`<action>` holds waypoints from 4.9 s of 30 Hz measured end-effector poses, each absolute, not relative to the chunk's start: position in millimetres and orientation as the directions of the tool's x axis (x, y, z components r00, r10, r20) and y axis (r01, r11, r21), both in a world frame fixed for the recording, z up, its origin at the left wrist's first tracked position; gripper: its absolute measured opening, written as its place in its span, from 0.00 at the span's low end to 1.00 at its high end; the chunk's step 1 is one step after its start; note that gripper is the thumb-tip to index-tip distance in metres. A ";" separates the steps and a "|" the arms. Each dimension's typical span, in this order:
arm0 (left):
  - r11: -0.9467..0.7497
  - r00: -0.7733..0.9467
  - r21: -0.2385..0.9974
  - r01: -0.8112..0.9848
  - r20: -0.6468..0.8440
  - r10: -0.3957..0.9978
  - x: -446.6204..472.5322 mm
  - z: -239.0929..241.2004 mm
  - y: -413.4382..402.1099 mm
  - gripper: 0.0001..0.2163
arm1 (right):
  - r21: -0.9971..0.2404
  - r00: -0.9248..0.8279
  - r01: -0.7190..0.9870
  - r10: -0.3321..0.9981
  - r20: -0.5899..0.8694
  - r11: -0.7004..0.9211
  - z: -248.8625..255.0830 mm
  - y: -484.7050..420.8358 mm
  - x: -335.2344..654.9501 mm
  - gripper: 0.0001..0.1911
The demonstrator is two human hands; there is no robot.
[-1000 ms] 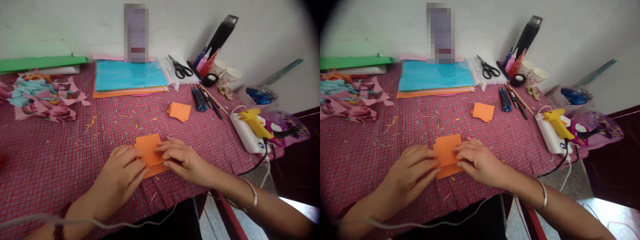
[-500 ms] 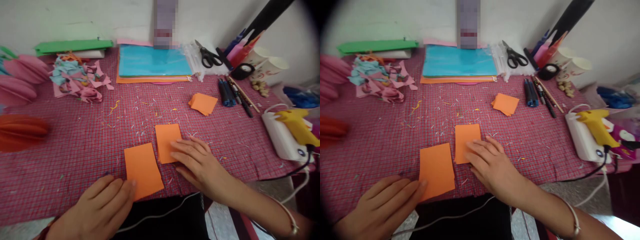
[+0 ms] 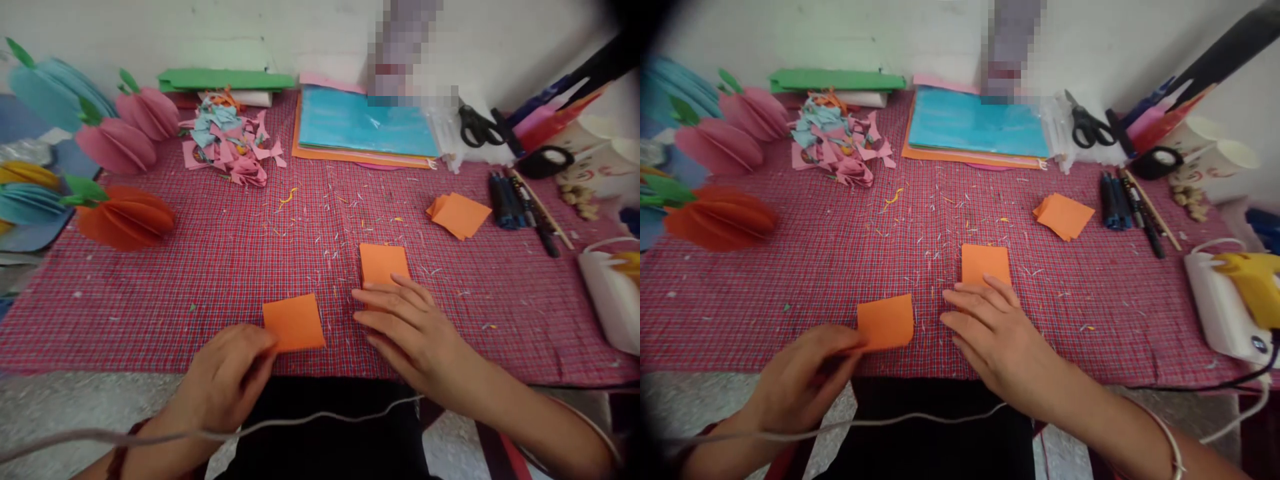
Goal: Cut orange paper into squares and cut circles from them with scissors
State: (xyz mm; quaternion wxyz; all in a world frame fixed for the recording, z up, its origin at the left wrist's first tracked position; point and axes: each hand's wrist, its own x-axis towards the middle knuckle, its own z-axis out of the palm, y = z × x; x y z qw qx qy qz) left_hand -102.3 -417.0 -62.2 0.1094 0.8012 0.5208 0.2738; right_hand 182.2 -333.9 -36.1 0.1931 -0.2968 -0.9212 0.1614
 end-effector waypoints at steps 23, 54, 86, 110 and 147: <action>-0.258 0.186 0.468 0.845 0.196 0.963 -96.1 -64.8 -409.8 0.16 | -0.292 -0.956 0.290 0.293 -0.034 0.911 -59.2 -350.1 132.1 0.40; -0.409 0.405 0.420 0.810 0.104 0.908 -96.7 -50.3 -376.9 0.15 | -0.555 -0.677 0.517 0.708 0.200 0.652 -38.1 -347.7 173.6 0.19; 0.529 0.400 0.763 -0.372 -0.382 0.833 4.9 -41.4 -383.6 0.25 | -0.883 -0.604 -0.338 0.794 -0.063 -0.327 -36.8 -346.7 145.5 0.16; -0.694 0.704 0.435 0.574 0.169 0.689 -21.7 -46.3 -313.6 0.32 | -0.451 -0.730 0.578 0.678 0.086 0.680 -31.7 -294.3 240.7 0.41; -0.669 0.612 0.202 0.716 0.281 0.740 -86.8 -54.7 -438.4 0.18 | -0.565 -0.682 0.415 0.655 0.326 0.713 -53.1 -363.9 198.6 0.16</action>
